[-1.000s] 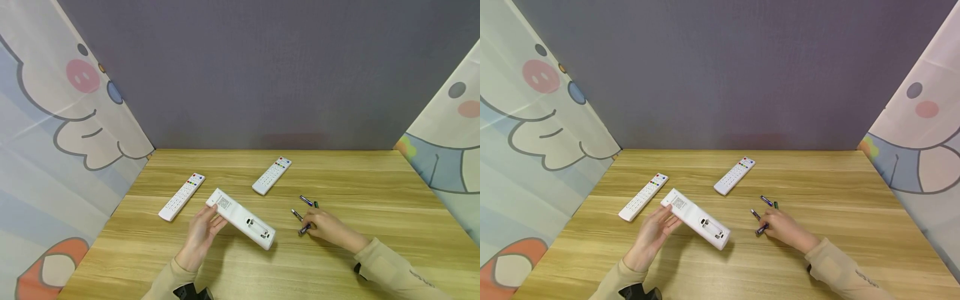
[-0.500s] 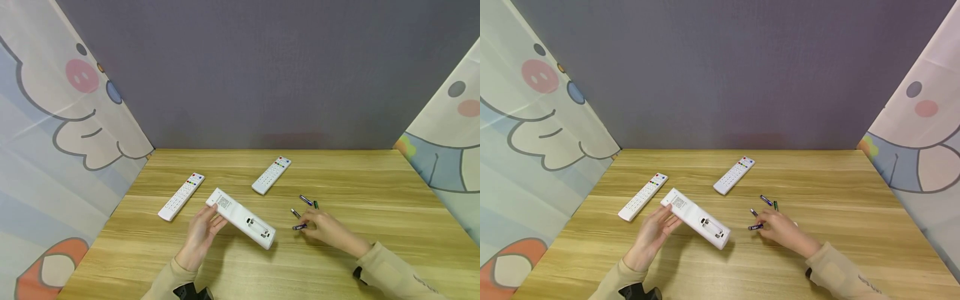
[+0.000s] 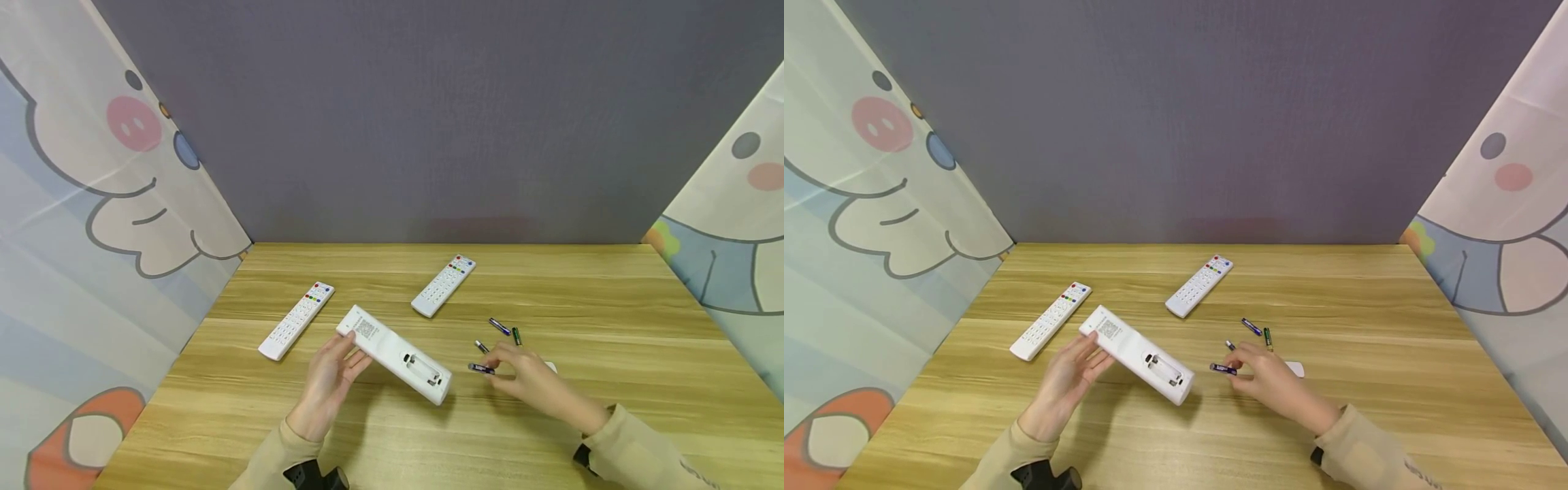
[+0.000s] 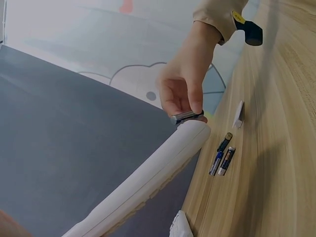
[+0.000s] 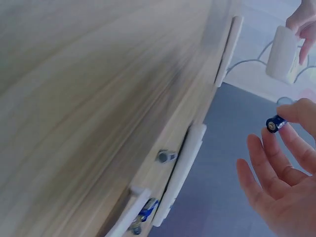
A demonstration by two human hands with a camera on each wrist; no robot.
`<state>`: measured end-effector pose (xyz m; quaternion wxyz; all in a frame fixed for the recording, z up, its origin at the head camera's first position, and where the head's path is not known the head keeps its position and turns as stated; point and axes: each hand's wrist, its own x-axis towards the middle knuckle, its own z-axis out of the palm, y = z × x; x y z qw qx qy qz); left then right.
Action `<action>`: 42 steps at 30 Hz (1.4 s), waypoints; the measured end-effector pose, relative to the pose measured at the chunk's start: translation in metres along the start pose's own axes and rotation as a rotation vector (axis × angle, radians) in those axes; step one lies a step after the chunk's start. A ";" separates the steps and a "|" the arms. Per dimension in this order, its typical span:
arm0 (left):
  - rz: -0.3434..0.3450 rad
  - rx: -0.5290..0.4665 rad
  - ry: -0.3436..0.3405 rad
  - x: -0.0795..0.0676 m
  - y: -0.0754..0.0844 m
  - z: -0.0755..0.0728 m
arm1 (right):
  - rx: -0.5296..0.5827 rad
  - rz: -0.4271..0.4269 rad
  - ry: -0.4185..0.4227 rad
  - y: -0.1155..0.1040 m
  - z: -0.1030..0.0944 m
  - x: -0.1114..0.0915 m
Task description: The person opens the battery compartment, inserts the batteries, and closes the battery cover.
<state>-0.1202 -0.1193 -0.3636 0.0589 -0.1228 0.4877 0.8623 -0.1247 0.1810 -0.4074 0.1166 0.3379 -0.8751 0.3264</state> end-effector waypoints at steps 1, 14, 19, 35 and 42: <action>-0.001 -0.001 -0.001 0.000 0.000 0.000 | 0.007 -0.006 0.008 -0.002 0.000 0.000; 0.005 -0.020 -0.006 0.000 0.000 0.006 | 0.073 -0.172 0.170 -0.018 0.003 0.006; -0.002 -0.038 -0.021 -0.001 0.000 0.009 | 0.061 -0.181 0.216 -0.026 0.004 0.007; -0.006 -0.057 -0.034 0.000 -0.002 0.016 | -0.076 -0.211 0.347 -0.042 0.009 0.014; -0.009 -0.057 -0.050 -0.001 -0.003 0.019 | -0.083 -0.228 0.367 -0.046 0.013 0.018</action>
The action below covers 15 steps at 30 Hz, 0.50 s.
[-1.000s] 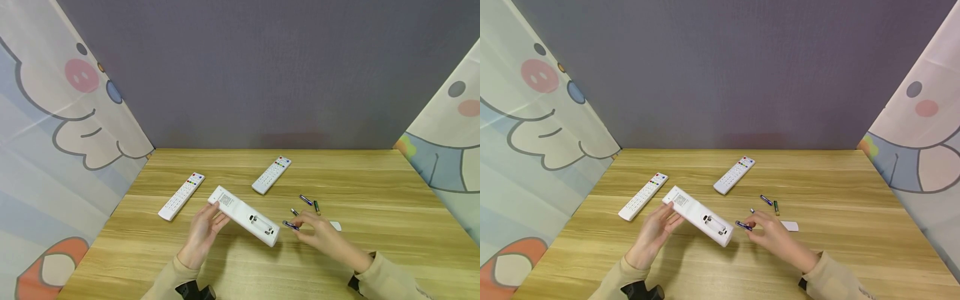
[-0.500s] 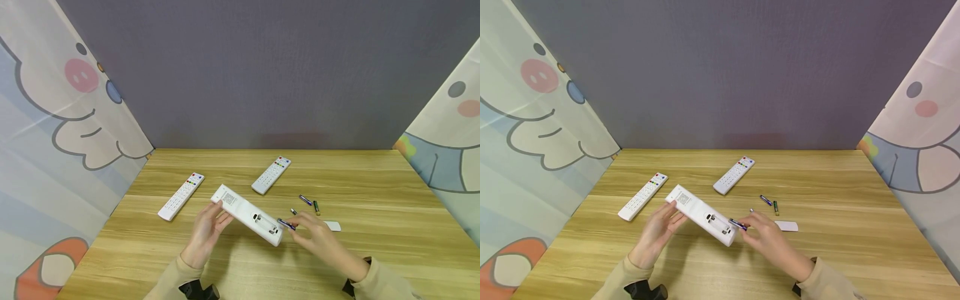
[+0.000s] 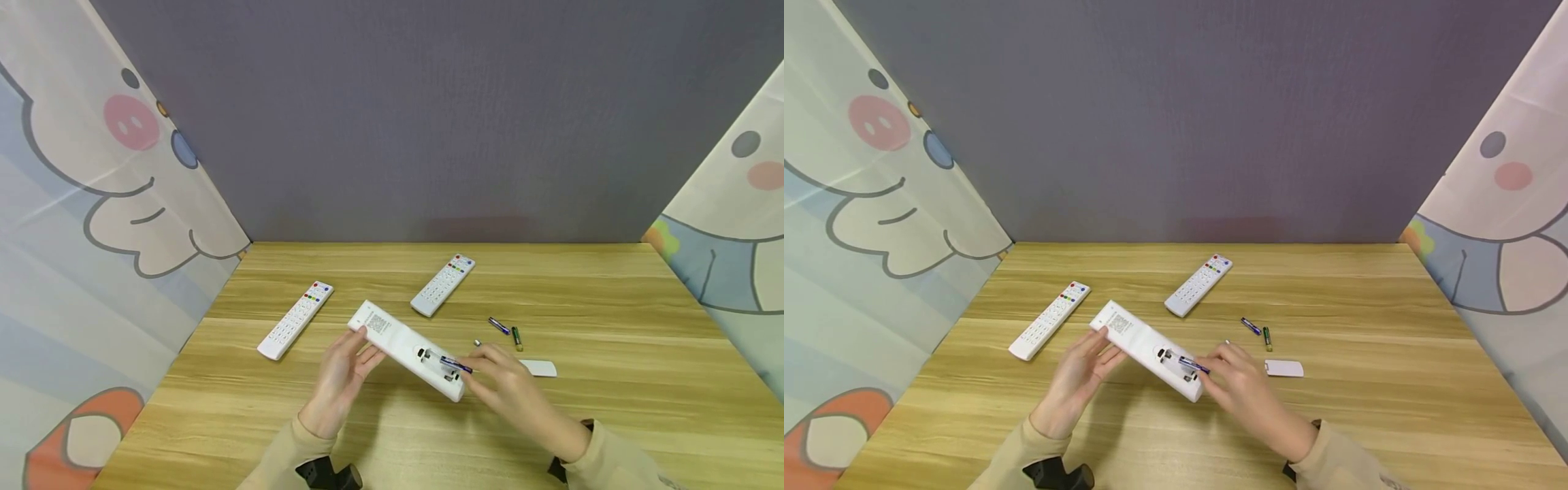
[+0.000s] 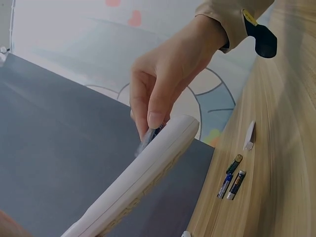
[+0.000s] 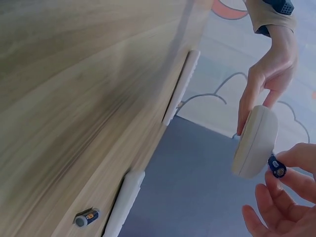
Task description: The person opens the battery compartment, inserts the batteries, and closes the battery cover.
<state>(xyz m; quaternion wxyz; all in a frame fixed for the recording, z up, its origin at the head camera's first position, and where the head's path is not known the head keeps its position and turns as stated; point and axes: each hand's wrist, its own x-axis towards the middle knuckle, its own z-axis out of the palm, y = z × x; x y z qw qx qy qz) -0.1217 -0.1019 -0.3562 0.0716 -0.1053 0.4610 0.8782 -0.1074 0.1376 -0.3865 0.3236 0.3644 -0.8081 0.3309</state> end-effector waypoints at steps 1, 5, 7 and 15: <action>0.002 0.000 -0.001 0.000 0.000 0.000 | 0.003 0.000 0.001 0.000 0.001 0.000; 0.008 0.000 -0.007 0.000 -0.001 0.001 | 0.026 0.007 0.009 -0.002 0.002 0.001; 0.007 -0.002 -0.010 0.001 -0.001 0.001 | 0.036 0.011 0.016 -0.002 0.004 0.001; 0.000 -0.012 -0.010 0.001 -0.002 0.002 | 0.076 -0.030 0.102 -0.001 0.009 0.002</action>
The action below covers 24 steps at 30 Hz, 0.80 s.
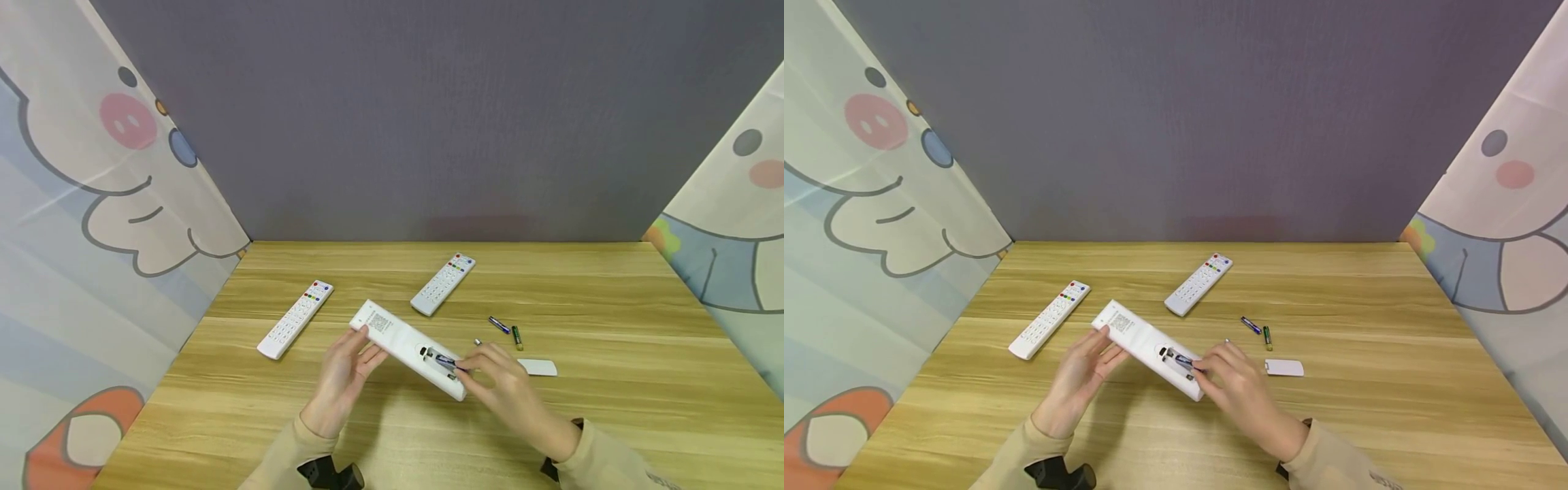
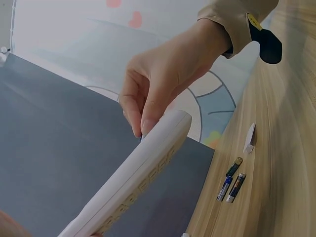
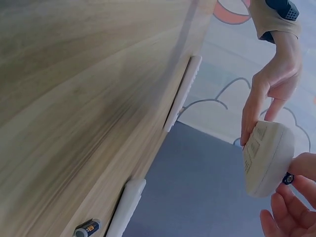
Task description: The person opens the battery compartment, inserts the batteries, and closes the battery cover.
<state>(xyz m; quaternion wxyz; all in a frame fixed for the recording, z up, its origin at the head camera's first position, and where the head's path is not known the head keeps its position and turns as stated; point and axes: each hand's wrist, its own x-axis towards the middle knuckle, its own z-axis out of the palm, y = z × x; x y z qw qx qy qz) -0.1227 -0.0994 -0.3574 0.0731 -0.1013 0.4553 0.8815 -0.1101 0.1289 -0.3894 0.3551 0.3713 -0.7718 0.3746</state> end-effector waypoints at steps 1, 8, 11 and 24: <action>-0.002 -0.001 -0.002 0.000 0.000 0.000 | 0.004 -0.001 0.001 0.000 0.000 0.000; -0.017 0.003 -0.009 -0.001 -0.001 0.000 | 0.043 0.013 -0.018 0.000 0.002 0.000; -0.016 0.004 -0.007 -0.001 -0.002 0.000 | 0.056 0.043 -0.041 0.000 0.003 0.000; -0.010 0.001 0.000 0.000 0.001 -0.002 | 0.303 0.624 -0.258 -0.001 -0.012 -0.002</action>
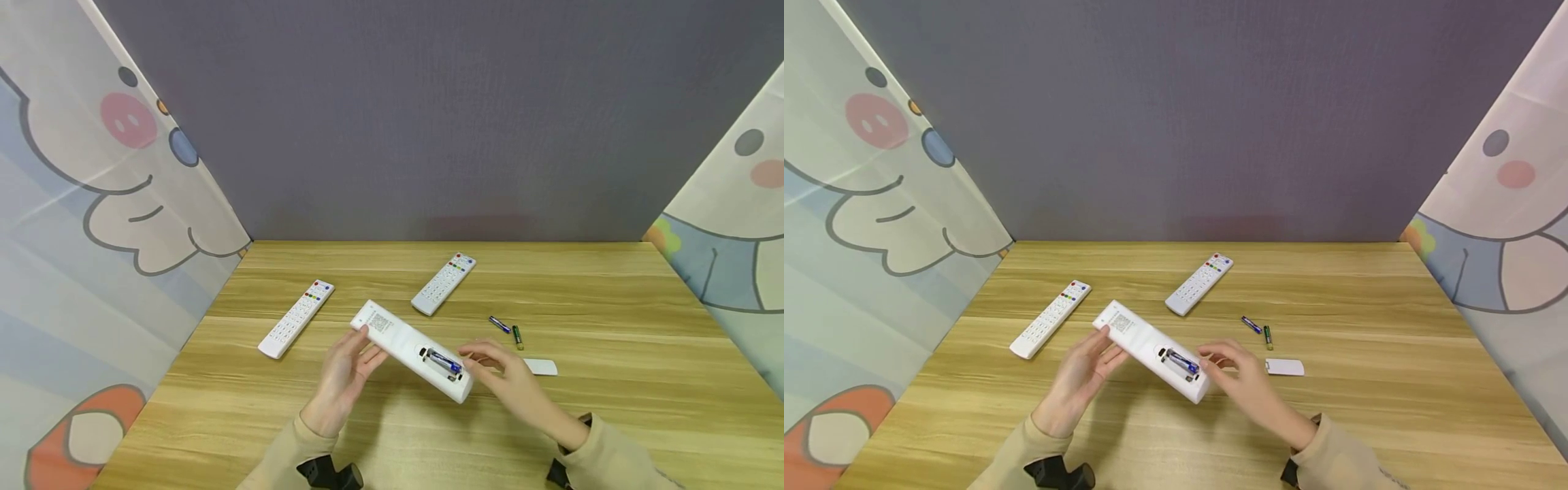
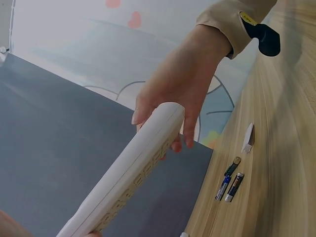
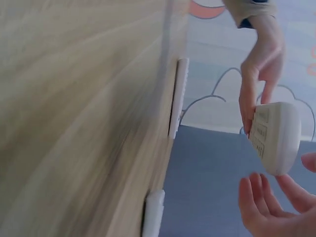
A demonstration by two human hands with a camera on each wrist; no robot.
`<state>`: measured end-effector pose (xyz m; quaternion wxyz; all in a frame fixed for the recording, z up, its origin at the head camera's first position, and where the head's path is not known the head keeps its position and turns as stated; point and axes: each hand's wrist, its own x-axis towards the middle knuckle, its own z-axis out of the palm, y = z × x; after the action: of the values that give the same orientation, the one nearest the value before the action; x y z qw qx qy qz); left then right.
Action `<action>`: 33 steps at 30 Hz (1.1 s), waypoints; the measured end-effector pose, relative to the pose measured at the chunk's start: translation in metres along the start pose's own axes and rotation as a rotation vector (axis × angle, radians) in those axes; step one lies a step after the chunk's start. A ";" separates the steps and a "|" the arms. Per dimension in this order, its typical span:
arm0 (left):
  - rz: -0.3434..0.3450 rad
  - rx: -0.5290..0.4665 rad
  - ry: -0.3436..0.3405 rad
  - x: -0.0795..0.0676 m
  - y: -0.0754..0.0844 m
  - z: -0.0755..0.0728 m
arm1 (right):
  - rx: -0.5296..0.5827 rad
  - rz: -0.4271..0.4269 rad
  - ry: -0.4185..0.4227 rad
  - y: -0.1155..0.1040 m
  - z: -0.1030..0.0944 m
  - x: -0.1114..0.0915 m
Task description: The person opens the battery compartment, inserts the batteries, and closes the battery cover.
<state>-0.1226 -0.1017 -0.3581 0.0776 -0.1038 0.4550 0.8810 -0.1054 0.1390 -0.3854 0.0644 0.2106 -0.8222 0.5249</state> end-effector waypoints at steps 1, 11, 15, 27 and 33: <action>0.000 0.003 0.001 0.000 0.000 0.000 | 0.045 0.050 -0.035 0.000 -0.002 0.000; 0.004 0.016 -0.011 -0.001 0.000 0.001 | 0.359 0.296 -0.272 0.003 -0.007 0.001; 0.005 0.013 -0.015 -0.001 -0.001 0.001 | 0.439 0.359 -0.319 0.003 -0.007 0.001; 0.000 0.041 -0.023 -0.003 -0.008 0.003 | 0.447 0.460 -0.260 0.002 -0.004 -0.001; 0.001 0.028 -0.025 -0.003 -0.009 0.004 | 0.444 0.500 -0.224 0.000 -0.002 -0.001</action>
<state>-0.1186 -0.0931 -0.3618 0.0842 -0.0917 0.4662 0.8759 -0.1043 0.1413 -0.3848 -0.2040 0.0681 -0.7161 0.6640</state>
